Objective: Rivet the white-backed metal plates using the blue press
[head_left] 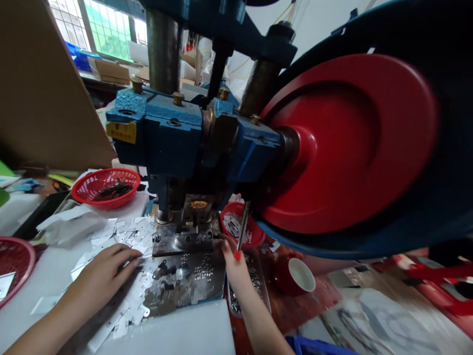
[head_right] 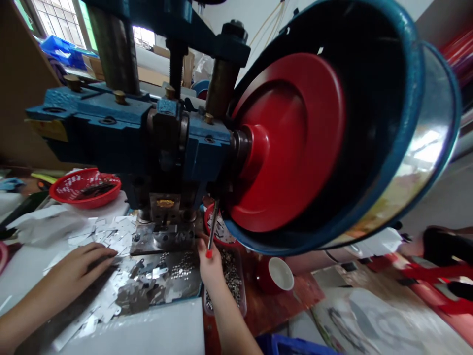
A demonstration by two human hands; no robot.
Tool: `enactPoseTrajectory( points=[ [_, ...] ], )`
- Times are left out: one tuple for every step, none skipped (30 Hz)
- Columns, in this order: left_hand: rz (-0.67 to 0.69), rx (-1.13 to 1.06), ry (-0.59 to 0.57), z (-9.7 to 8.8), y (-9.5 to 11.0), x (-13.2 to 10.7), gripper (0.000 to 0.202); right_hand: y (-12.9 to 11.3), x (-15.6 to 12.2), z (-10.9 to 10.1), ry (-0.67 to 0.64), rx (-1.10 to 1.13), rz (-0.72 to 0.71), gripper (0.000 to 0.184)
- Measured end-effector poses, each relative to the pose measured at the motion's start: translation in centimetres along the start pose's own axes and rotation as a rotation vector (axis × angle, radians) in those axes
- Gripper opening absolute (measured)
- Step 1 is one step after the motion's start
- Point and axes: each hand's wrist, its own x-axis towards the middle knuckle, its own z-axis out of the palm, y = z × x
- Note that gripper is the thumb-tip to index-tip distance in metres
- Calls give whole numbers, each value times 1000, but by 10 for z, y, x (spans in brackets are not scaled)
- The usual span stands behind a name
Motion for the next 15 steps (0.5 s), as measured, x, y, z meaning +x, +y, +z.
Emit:
enactPoseTrajectory(
  points=[
    [18, 25, -35, 2, 2, 2, 33, -3, 7, 8, -16, -82, -39, 54],
    [29, 50, -65, 3, 3, 4, 32, -7, 14, 16, -24, -165, -87, 50],
    [33, 74, -90, 5, 5, 6, 31, -12, 22, 25, -36, -266, -154, 45],
    [33, 93, -112, 7, 7, 8, 29, -16, 29, 34, -81, -377, -197, 40],
    [28, 106, -127, 8, 9, 9, 28, -20, 35, 42, -101, -469, -210, 35],
    [24, 112, -134, 9, 10, 10, 27, -23, 40, 48, -119, -528, -203, 30],
    [23, 111, -137, 10, 11, 11, 26, -24, 44, 51, -123, -549, -177, 25],
    [24, 106, -137, 10, 12, 11, 26, -24, 46, 53, -100, -518, -144, 21],
    [25, 100, -135, 10, 13, 10, 26, -22, 48, 51, -60, -451, -114, 20],
    [27, 92, -132, 10, 14, 10, 26, -20, 47, 46, -9, -371, -90, 22],
    [29, 81, -130, 10, 15, 9, 26, -17, 46, 40, 45, -297, -73, 25],
    [30, 69, -129, 10, 16, 8, 26, -14, 43, 32, 94, -230, -66, 28],
    [30, 52, -134, 11, 17, 7, 24, -10, 38, 23, 139, -173, -69, 31],
    [26, 33, -147, 11, 18, 6, 22, -8, 32, 16, 174, -134, -83, 34],
    [16, 13, -166, 12, 19, 5, 20, -5, 25, 9, 195, -113, -105, 35]
  ],
)
